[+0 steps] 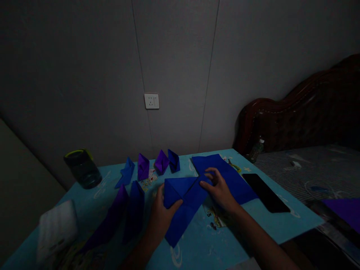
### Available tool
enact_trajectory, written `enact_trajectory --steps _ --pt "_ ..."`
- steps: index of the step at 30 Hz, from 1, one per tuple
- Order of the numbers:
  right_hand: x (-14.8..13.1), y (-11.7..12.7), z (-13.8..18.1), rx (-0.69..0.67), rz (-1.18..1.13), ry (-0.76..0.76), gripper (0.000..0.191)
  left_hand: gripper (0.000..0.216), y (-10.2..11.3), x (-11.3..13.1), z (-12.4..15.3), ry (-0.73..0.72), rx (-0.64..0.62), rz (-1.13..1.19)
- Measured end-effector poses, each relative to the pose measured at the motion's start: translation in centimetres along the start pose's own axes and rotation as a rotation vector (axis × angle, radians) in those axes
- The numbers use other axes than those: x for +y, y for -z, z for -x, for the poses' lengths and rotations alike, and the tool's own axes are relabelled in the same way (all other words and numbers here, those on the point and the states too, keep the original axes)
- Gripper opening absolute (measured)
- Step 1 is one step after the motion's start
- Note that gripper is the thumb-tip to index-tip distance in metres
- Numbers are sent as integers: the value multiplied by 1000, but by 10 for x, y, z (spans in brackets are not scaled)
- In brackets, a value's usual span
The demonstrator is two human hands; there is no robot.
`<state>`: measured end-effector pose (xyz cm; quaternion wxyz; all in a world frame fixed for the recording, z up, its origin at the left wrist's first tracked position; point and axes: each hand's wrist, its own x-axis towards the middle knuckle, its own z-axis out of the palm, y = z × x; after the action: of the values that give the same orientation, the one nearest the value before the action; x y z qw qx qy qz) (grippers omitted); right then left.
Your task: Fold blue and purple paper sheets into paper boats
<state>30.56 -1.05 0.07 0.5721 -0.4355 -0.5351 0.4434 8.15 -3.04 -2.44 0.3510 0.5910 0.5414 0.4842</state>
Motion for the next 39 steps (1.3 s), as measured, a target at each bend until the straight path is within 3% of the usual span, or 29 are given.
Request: enact_trajectory --steps 6,11,15,19,25,31,34,39 --pt "-3 4 -2 83 160 81 36 51 1 -1 7 -94 61 -42" --pt "-8 6 2 -57 253 52 42 38 2 -16 13 -348 7 -160" --pt "-11 12 1 -146 308 70 28 34 4 -21 12 -492 32 -232" --pt "-11 16 -2 -150 372 131 27 36 5 -15 7 -415 64 -240" --pt "-3 19 -7 30 299 81 37 42 6 -5 -1 -279 146 -38" --pt "0 16 -8 51 157 -21 38 22 12 -1 -6 -190 283 223" --pt "-2 13 -7 45 143 -47 40 17 16 1 -8 -160 276 226" --pt "-2 13 -7 64 126 -42 40 35 14 0 -9 -108 208 229"
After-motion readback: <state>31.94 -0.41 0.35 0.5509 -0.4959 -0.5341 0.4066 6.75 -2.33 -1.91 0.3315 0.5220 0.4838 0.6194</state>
